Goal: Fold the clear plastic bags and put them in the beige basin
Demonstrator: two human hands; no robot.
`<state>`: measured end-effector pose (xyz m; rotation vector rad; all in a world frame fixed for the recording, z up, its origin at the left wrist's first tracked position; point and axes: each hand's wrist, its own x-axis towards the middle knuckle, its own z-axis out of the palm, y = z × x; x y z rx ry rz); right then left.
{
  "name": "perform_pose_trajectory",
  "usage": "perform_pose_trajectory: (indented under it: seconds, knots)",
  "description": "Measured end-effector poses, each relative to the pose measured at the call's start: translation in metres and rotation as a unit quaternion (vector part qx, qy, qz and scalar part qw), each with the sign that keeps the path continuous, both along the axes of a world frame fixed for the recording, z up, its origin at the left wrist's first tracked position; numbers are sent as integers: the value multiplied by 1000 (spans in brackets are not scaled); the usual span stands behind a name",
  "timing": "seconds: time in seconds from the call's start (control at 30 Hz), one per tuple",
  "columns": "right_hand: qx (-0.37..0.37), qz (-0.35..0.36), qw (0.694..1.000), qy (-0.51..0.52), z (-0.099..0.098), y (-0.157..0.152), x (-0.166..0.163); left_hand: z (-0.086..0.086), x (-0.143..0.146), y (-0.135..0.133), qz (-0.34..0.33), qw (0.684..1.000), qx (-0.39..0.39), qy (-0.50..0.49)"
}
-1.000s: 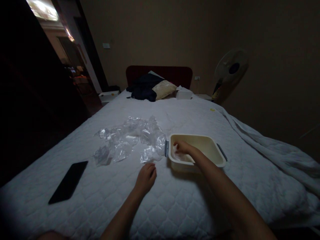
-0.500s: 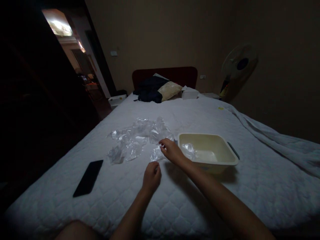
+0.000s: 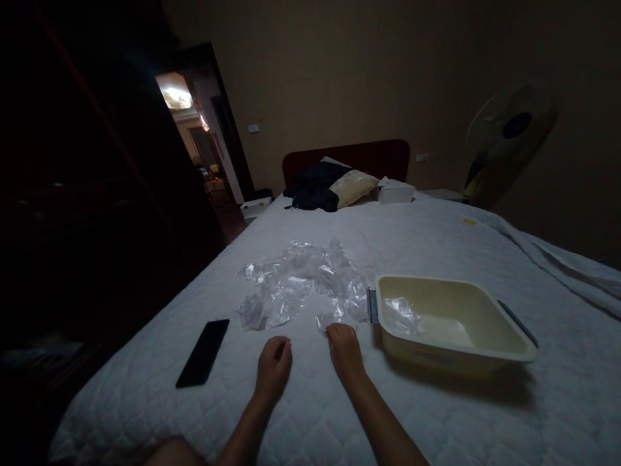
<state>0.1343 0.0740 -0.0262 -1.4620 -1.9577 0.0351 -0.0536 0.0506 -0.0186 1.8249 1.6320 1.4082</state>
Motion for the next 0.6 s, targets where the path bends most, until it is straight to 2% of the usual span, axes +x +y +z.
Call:
perform_pose_trajectory:
  seconds: [0.13, 0.23, 0.3, 0.33, 0.4, 0.47, 0.5, 0.53, 0.6]
  knots:
    - [-1, 37, 997, 61, 9, -9, 0, 3, 7, -6, -17, 999, 20, 36]
    - [-29, 60, 975, 213, 13, -11, -8, 3, 8, -8, -30, 999, 23, 20]
    - [-83, 37, 926, 367, 14, -9, -16, 2, 8, -6, -34, 999, 9, -25]
    - [-119, 27, 885, 449, 13, -7, -20, 1, 7, -5, -38, 998, -4, -58]
    - [-185, 32, 783, 592, 10, -4, -26, 0, 5, -2, -51, 987, -43, -146]
    - [-232, 63, 694, 678, 7, -2, -29, 1, 1, -1, -73, 962, -95, -246]
    - [-249, 74, 668, 697, 5, -1, -29, 2, -1, 0, -86, 946, -118, -288]
    - [-264, 82, 654, 704, 4, -2, -29, 3, -2, -1, -100, 933, -135, -317]
    - [-286, 90, 651, 698, 3, -3, -29, 6, 0, -2, -128, 920, -145, -341]
